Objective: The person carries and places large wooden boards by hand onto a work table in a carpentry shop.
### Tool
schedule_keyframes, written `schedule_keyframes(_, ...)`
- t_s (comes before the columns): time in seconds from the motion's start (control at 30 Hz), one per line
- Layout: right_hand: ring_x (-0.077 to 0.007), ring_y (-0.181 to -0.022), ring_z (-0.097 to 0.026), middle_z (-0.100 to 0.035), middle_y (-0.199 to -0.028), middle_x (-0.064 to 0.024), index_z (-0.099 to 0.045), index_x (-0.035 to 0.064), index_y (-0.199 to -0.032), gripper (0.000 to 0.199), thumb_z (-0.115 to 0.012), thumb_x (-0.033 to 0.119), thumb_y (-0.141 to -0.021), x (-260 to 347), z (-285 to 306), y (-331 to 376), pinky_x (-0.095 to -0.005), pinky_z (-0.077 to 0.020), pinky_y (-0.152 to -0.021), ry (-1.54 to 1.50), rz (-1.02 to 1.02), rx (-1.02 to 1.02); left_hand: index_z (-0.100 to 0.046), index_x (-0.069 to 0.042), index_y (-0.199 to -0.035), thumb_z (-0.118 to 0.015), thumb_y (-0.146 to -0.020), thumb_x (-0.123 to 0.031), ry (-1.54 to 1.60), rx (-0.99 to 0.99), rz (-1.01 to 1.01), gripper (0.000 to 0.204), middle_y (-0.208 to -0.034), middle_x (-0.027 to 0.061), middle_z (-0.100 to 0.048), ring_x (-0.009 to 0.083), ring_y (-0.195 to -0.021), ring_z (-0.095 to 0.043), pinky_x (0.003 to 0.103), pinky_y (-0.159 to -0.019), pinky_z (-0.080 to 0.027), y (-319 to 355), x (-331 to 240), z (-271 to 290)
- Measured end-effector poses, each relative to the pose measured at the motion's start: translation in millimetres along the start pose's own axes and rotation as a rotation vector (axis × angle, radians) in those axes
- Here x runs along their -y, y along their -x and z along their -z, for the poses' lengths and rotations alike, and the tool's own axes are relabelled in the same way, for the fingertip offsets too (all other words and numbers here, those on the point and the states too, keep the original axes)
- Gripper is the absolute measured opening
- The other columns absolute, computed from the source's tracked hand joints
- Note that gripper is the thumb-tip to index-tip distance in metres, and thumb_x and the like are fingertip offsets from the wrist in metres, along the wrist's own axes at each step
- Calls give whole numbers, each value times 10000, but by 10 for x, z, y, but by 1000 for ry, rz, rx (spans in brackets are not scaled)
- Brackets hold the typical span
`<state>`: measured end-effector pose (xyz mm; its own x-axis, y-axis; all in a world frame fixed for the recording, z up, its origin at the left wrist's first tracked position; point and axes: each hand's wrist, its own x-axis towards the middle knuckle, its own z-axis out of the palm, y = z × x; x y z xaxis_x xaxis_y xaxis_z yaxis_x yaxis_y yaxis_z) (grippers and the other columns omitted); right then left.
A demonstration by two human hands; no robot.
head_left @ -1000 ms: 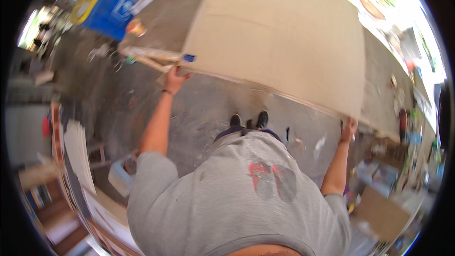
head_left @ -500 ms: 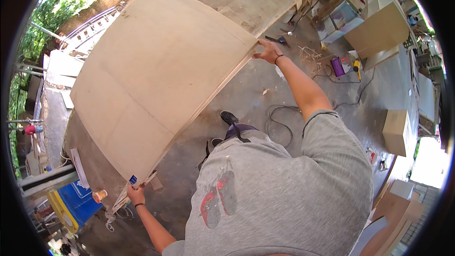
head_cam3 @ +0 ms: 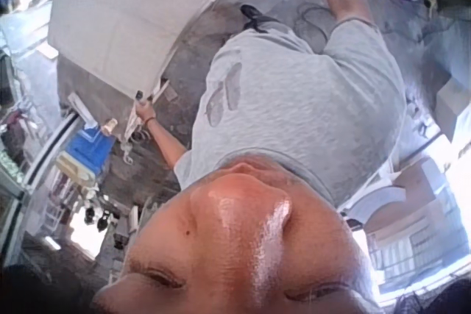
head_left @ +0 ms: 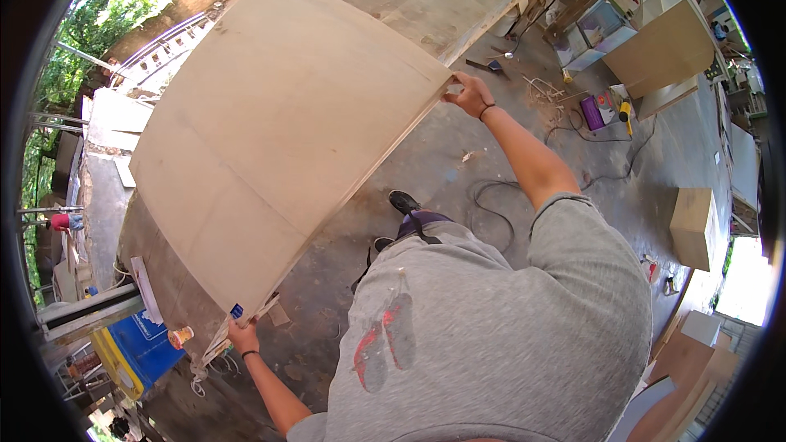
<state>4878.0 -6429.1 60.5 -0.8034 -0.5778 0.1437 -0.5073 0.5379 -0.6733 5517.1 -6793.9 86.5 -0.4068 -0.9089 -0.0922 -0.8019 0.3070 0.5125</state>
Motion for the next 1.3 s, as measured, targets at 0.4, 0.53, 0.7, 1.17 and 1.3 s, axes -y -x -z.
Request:
schedule_keyframes(0.4,-196,-827,-601,-623,-880,-96,-551,31,-968,415,-740,181,-630,-60,-100,60,-295,-475,-723,-50,-3,-23,-551,-7,-821,-776,-565,-174,-128,-4,14,379,-763,118,-631,241,-712,-612,330,-638,-457,-2,17,51)
schedule_keyframes(0.53,-197,-802,-607,-624,-883,-100,-551,25,-965,404,-737,160,-633,-136,-36,-34,-295,-479,-721,-108,-61,99,-545,1,-801,-779,-562,-177,-135,1,-20,379,-720,118,-626,240,-673,-610,330,-612,-459,4,-50,65)
schedule_keyframes(0.7,-288,-843,-588,-601,-917,-170,-493,52,-1089,559,-734,224,-615,-205,-11,-110,-348,-463,-724,-13,-44,131,-535,-2,-790,-773,-568,-165,-12,15,-30,364,-726,118,-626,229,-677,-608,328,-618,-458,-5,3,23)
schedule_keyframes(1.17,-304,-872,-575,-609,-905,-146,-537,62,-1013,522,-745,262,-578,179,14,15,-372,-456,-728,146,86,-9,-535,11,-816,-772,-557,-287,-186,13,88,460,-764,179,-608,332,-737,-587,385,-633,-453,26,-62,90)
schedule_keyframes(1.3,-292,-822,-591,-615,-859,-145,-560,54,-968,477,-742,251,-574,95,100,-109,-369,-464,-702,104,61,100,-550,16,-786,-775,-548,-300,-217,56,69,455,-751,185,-605,330,-735,-587,388,-625,-451,-8,-167,164)
